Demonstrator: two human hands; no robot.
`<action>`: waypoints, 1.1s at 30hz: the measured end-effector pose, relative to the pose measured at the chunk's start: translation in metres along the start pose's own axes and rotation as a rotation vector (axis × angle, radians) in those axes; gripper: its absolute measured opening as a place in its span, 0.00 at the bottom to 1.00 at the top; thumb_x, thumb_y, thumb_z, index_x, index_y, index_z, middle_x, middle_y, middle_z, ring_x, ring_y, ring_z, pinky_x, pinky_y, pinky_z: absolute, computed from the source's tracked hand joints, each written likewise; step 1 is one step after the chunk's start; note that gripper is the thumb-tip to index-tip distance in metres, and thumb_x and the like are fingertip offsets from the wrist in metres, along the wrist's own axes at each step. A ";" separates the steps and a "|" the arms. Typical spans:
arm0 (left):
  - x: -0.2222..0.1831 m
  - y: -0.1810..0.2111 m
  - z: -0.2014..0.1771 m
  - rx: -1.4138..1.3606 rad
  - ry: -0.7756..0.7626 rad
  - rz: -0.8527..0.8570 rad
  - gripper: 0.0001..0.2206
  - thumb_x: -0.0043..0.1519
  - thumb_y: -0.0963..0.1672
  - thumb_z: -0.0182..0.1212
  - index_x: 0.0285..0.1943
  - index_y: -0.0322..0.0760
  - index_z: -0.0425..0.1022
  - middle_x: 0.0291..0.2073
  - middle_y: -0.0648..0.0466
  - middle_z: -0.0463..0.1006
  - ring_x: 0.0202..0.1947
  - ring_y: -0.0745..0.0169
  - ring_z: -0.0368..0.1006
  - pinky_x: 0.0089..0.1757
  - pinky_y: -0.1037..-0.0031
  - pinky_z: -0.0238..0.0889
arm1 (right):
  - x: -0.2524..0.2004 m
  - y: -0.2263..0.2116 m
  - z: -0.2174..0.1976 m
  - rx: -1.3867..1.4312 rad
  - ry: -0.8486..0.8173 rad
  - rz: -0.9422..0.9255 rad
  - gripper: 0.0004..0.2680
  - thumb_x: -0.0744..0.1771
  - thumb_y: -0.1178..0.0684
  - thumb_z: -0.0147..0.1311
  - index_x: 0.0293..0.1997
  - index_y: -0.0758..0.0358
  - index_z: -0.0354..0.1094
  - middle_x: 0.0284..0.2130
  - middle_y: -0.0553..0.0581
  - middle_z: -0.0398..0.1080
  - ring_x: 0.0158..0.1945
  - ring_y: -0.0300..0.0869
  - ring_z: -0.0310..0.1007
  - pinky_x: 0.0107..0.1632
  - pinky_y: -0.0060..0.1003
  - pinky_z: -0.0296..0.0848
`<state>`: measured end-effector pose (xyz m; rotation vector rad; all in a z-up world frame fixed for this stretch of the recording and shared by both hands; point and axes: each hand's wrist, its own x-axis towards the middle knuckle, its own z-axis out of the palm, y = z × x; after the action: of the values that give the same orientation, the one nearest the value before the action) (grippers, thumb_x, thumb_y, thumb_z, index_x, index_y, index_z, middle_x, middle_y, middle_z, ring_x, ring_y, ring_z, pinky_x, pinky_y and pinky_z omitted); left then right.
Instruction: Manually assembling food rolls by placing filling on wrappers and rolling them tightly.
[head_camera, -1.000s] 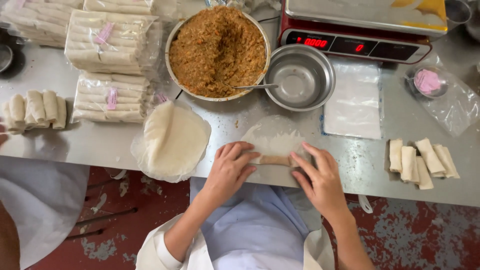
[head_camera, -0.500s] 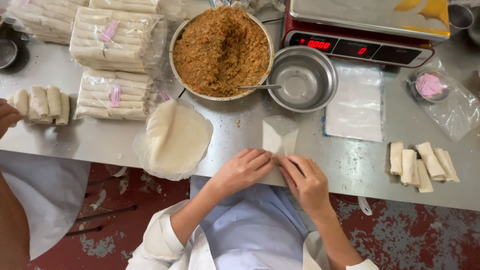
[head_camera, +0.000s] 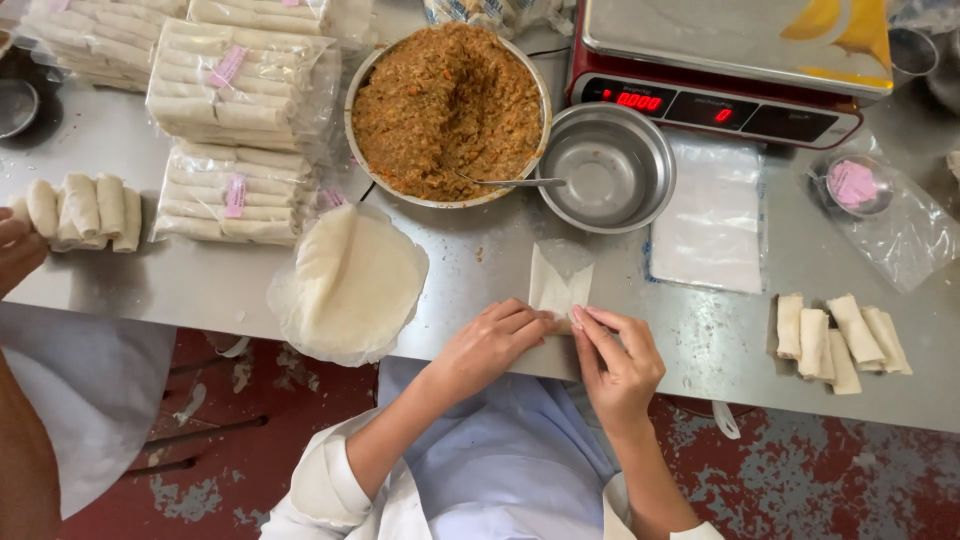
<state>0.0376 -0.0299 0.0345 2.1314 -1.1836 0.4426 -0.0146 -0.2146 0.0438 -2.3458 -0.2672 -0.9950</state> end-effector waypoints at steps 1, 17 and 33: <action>0.001 0.001 -0.002 0.006 0.001 -0.001 0.08 0.71 0.44 0.51 0.46 0.36 0.75 0.34 0.52 0.79 0.41 0.57 0.75 0.41 0.74 0.68 | 0.000 0.000 0.002 -0.012 -0.001 -0.013 0.06 0.65 0.61 0.65 0.44 0.61 0.81 0.37 0.52 0.77 0.37 0.43 0.76 0.42 0.35 0.78; 0.005 -0.021 0.039 -0.031 -0.138 -0.268 0.07 0.69 0.44 0.54 0.40 0.38 0.76 0.38 0.53 0.69 0.39 0.55 0.66 0.41 0.70 0.66 | 0.029 0.021 -0.012 0.118 -0.549 0.060 0.02 0.67 0.54 0.59 0.40 0.56 0.73 0.34 0.50 0.71 0.41 0.47 0.74 0.46 0.42 0.76; 0.003 -0.048 0.068 0.279 -0.062 -0.165 0.04 0.67 0.45 0.53 0.42 0.44 0.71 0.33 0.58 0.67 0.39 0.60 0.66 0.41 0.70 0.60 | 0.020 0.045 0.012 -0.131 -0.440 -0.078 0.03 0.70 0.55 0.53 0.45 0.52 0.72 0.30 0.45 0.65 0.40 0.42 0.71 0.45 0.37 0.72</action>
<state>0.0780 -0.0597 -0.0317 2.4757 -1.0165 0.4933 0.0242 -0.2448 0.0321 -2.6759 -0.4767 -0.5314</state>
